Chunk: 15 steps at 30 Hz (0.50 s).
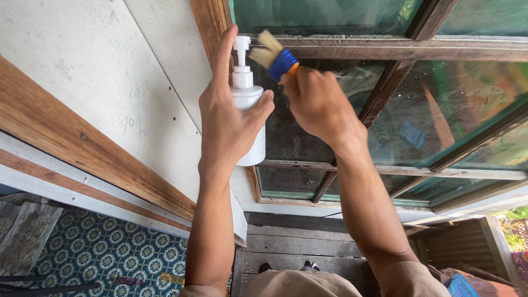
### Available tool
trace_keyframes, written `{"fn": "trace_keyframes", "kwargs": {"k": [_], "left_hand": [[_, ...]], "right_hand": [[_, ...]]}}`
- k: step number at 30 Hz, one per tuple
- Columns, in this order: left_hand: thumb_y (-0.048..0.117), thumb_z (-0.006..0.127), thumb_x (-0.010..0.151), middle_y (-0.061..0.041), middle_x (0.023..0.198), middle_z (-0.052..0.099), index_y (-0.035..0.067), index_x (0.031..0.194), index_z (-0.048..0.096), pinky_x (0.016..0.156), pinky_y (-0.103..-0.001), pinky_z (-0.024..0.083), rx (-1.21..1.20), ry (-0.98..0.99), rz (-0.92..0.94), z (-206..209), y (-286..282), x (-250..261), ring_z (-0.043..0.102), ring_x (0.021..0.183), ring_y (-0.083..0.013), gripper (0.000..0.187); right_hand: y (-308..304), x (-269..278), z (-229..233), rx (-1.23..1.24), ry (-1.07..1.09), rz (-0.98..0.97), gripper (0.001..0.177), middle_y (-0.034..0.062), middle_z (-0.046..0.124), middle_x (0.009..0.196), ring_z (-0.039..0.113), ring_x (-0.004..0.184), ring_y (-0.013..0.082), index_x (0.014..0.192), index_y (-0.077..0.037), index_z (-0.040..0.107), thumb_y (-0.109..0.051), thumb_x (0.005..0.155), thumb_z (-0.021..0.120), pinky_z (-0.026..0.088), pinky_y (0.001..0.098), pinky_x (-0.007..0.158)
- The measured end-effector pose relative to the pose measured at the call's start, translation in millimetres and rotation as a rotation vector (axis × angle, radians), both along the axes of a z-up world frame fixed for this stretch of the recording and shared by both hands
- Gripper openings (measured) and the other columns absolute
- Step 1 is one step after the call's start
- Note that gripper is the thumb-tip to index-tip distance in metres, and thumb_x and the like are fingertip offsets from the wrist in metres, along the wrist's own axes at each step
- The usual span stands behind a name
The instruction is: The person applies liquid from a white pump bottle to the wooden frames of a window and scrubs the wood with a brush.
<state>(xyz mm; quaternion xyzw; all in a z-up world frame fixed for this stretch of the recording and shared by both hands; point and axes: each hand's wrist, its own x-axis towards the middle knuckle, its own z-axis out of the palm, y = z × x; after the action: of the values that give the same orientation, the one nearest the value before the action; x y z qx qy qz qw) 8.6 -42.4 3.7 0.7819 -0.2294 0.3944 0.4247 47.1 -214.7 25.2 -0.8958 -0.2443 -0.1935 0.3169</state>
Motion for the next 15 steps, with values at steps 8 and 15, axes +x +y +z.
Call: {"fn": "trace_keyframes", "kwargs": {"k": [8, 15], "left_hand": [[0.003, 0.082, 0.092, -0.019, 0.163, 0.044, 0.015, 0.161, 0.026, 0.119, -0.042, 0.058, -0.059, 0.08, -0.07, -4, -7, 4, 0.064, 0.138, -0.0311, 0.09], [0.005, 0.081, 0.085, -0.021, 0.155, 0.055, 0.012, 0.16, 0.03, 0.095, -0.04, 0.063, -0.048, 0.146, -0.123, 5, -33, 11, 0.079, 0.098, -0.0244, 0.091]], "right_hand": [[-10, -8, 3, -0.142, 0.118, -0.13, 0.037, 0.025, 0.065, 0.062, 0.068, 0.055, 0.043, 0.081, 0.003, 0.066, -0.019, 0.108, 0.054, 0.053, 0.0497, 0.053], [-40, -14, 11, 0.001, -0.064, -0.172, 0.038, 0.0268, 0.067, 0.069, 0.069, 0.061, 0.0417, 0.086, 0.006, 0.065, -0.023, 0.107, 0.053, 0.054, 0.0492, 0.055]]}}
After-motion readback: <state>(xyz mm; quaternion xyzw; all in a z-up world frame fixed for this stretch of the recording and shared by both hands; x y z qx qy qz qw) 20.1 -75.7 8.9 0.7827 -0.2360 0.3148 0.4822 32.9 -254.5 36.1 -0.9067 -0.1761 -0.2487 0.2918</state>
